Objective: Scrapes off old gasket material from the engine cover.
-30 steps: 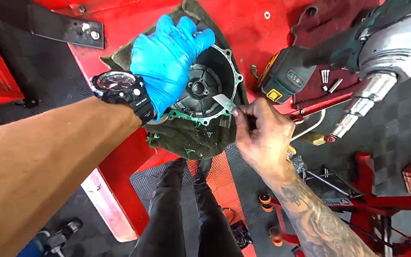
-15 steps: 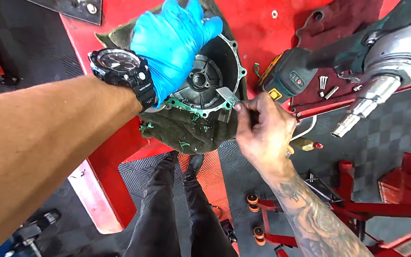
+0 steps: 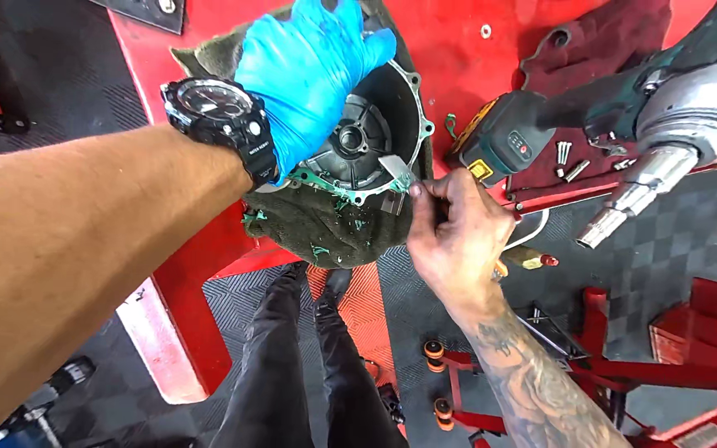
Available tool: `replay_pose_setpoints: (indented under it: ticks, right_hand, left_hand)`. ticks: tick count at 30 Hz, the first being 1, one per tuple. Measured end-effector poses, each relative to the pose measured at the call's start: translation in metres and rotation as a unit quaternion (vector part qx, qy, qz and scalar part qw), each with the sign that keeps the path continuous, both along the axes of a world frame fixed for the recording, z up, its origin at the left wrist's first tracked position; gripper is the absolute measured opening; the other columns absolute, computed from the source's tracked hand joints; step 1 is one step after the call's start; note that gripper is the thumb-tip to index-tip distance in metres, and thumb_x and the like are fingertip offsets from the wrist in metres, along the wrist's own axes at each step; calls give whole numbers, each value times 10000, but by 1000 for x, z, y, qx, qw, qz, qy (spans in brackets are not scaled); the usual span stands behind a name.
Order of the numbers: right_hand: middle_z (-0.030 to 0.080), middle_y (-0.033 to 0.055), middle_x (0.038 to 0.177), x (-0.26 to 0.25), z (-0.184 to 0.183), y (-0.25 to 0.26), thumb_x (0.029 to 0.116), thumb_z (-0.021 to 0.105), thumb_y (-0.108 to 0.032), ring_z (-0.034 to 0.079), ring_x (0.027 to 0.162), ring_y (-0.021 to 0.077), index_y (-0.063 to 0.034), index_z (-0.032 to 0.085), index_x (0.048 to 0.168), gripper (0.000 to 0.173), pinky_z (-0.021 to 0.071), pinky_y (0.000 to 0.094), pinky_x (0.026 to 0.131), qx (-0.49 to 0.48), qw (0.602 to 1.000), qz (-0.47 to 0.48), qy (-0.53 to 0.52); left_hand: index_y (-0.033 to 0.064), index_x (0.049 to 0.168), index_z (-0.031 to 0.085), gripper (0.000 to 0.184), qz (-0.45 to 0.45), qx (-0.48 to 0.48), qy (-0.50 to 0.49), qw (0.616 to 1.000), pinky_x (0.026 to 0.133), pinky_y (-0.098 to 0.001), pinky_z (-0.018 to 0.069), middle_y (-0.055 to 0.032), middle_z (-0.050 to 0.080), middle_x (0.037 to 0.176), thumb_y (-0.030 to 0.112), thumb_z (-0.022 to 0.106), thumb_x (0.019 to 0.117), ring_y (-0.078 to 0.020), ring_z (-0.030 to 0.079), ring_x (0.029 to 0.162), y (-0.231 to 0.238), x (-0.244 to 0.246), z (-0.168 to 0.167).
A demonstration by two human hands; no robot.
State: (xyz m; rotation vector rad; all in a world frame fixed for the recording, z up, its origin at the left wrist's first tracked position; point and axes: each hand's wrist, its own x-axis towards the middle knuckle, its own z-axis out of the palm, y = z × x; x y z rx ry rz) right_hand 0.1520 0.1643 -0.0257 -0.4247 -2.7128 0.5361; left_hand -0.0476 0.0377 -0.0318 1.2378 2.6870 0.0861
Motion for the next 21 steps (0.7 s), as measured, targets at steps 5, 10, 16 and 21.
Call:
replay_pose_setpoints:
  ticks: [5,10,16,21]
  right_hand:
    - [649,-14,740,-7,1,1,969,679,-208,610,617,93,-120,666,856,143,479,296,514,-7,1000,-11,-2]
    - [645,-31,736,-8,2,3,961,689,-209,606,620,70,-134,658,845,141,477,282,526,-29,999,-20,-4]
    - [666,-19,751,-8,0,4,960,685,-216,637,656,90,-128,671,847,144,502,300,550,-12,1000,-8,-6]
    - [666,-19,743,-1,1,-1,965,682,-210,623,616,89,-125,667,843,149,493,300,517,-15,1000,-13,-10]
  left_hand:
    - [298,1477,465,596,-12,31,23,999,708,-630,520,-206,579,1320,-56,414,999,-470,617,1140,-4,2,-6]
    - [282,1447,486,564,-9,41,10,999,703,-628,519,-189,585,1302,-56,426,1000,-454,627,1106,0,1,-7]
    - [257,1417,511,546,-18,57,27,998,736,-596,517,-192,606,1224,-71,435,987,-428,641,1051,0,-1,-7]
    - [279,1447,493,584,-12,47,6,999,745,-621,518,-187,592,1285,-73,436,984,-438,625,1109,-1,-1,-4]
